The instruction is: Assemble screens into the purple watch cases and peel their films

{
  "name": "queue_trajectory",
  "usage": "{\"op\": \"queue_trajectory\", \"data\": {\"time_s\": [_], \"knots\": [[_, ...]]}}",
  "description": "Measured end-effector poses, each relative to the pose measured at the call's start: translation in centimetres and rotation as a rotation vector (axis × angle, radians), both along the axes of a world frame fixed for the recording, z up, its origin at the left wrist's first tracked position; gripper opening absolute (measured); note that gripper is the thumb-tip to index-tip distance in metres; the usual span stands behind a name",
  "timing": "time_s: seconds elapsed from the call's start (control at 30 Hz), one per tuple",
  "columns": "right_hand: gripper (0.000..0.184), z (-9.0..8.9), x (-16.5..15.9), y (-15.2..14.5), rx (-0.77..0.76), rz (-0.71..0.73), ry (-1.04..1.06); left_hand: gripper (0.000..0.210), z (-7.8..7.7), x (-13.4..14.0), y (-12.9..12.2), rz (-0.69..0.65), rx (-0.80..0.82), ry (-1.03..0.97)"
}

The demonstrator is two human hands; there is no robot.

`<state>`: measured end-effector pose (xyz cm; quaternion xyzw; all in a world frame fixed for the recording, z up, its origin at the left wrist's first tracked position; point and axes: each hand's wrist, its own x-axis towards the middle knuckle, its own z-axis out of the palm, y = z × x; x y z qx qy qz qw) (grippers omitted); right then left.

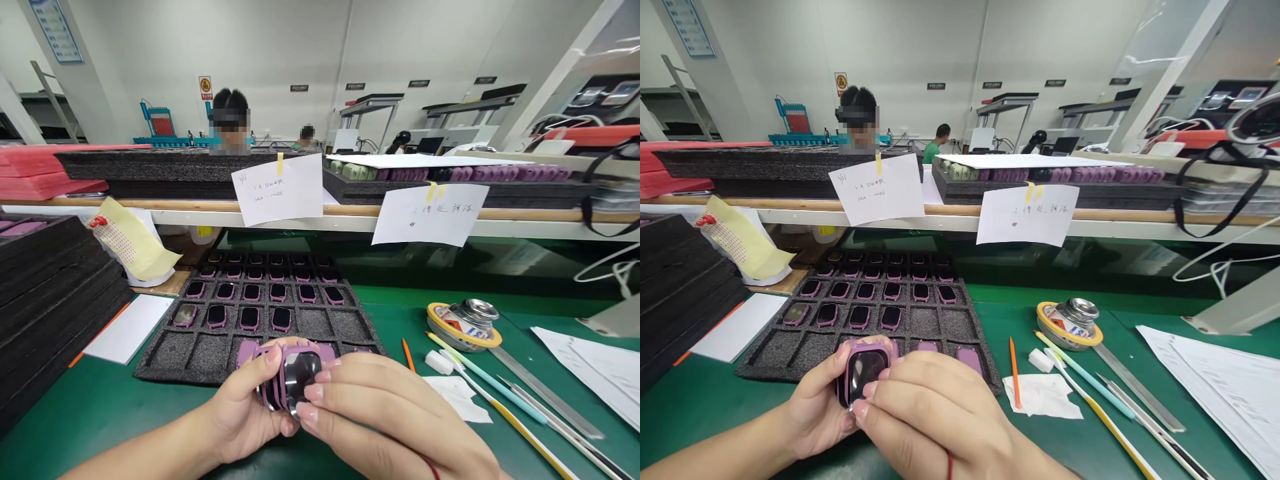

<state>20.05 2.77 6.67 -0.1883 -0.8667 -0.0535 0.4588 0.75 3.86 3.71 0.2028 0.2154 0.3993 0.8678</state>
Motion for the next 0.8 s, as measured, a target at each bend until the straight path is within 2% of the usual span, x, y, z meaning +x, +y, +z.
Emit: {"op": "queue_trajectory", "data": {"time_s": [0.07, 0.1, 0.17, 0.23, 0.33, 0.4, 0.5, 0.63, 0.8], "knots": [[0.013, 0.3, -0.4, 0.2, 0.020, 0.004, -0.003, 0.040, 0.2, 0.1, -0.1, 0.016, -0.002, 0.007], [0.013, 0.4, -0.6, 0.2, 0.021, -0.003, 0.001, 0.040, 0.3, 0.2, -0.1, 0.026, 0.011, 0.010], [0.034, 0.4, -0.9, 0.3, -0.048, -0.053, 0.006, 0.037, 0.4, 0.6, -0.2, 0.050, 0.063, 0.016], [0.055, 0.0, -1.1, 0.5, -0.196, -0.067, 0.025, 0.035, 0.3, 1.0, -0.3, 0.079, 0.103, 0.039], [0.063, -0.6, -1.2, 0.9, -0.452, 0.008, 0.073, 0.036, 0.1, 1.3, -0.3, 0.142, 0.054, 0.085], [0.062, -0.7, -1.1, 1.3, -0.526, 0.051, 0.148, 0.040, 0.0, 1.2, -0.2, 0.157, -0.020, 0.090], [0.062, -0.4, -0.7, 1.7, -0.549, 0.077, 0.171, 0.047, 0.2, 0.7, 0.1, 0.065, -0.060, 0.079], [0.063, -0.4, -0.6, 1.7, -0.525, 0.101, 0.128, 0.057, 0.3, 0.2, 0.3, -0.083, -0.004, 0.058], [0.060, -0.5, -0.8, 1.6, -0.445, 0.103, 0.084, 0.054, 0.2, 0.6, 0.2, -0.028, 0.003, 0.073]]}}
